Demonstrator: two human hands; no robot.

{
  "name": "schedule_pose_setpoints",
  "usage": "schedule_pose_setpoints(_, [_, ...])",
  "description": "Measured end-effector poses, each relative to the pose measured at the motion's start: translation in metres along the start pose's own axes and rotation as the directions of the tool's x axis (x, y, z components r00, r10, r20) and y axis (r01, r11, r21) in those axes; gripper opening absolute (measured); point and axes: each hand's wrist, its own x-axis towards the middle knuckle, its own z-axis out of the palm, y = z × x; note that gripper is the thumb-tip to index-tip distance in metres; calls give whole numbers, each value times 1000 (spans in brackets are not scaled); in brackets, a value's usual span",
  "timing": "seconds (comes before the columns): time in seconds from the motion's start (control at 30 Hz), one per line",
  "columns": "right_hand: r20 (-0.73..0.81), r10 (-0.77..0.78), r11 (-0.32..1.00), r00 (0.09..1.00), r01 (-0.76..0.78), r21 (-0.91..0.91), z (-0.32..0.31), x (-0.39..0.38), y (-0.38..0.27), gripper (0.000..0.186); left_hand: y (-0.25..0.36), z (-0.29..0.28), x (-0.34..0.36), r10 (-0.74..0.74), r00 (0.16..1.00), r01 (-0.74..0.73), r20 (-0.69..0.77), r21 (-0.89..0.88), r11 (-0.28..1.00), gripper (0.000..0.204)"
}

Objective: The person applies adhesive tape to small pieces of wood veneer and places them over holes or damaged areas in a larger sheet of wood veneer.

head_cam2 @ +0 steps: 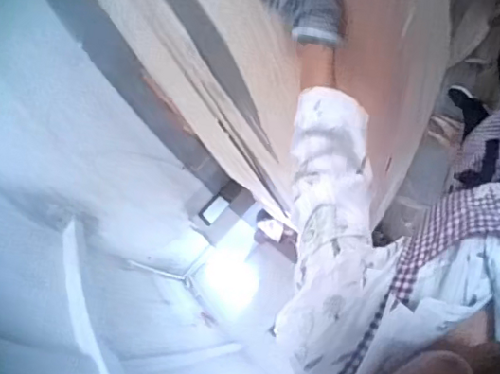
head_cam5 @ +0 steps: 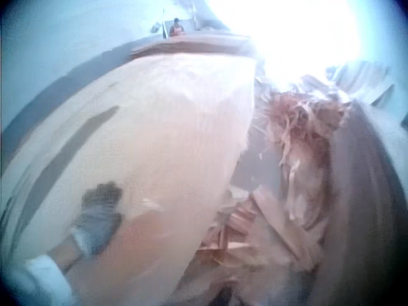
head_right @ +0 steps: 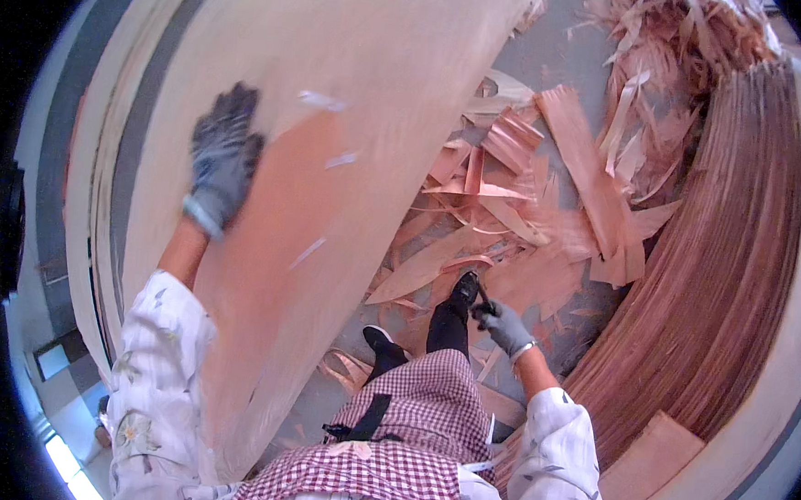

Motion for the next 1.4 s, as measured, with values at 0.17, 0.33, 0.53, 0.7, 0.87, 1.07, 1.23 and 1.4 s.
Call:
schedule_pose_setpoints(0.17, [-71,-7,988,997,17,152,-65,102,44,19,23,-5,24,66,996,-50,57,-237,970,52])
schedule_pose_setpoints(0.33, [-81,183,900,980,-200,-387,-87,195,120,20,52,11,19,-239,951,307,198,-487,818,57])
schedule_pose_setpoints(0.53, [-206,-28,480,978,-168,-861,-97,338,209,44,79,41,30,-248,938,327,242,-379,866,58])
schedule_pose_setpoints(0.7, [-55,12,446,998,-54,-893,-65,431,168,47,85,42,26,-271,919,352,287,-282,893,59])
schedule_pose_setpoints(0.87, [-255,-71,477,964,-191,-858,-75,447,204,42,82,47,28,-263,913,356,312,-294,887,60])
schedule_pose_setpoints(1.07, [150,-161,440,975,207,-874,-70,346,194,16,73,17,20,-313,904,398,290,-303,866,62])
schedule_pose_setpoints(1.23, [-222,-9,997,975,26,72,-85,236,122,36,58,4,18,-340,905,417,257,-369,831,64])
schedule_pose_setpoints(1.4, [-101,405,859,909,-341,381,-112,125,65,42,23,-2,24,-156,976,213,151,-531,820,53])
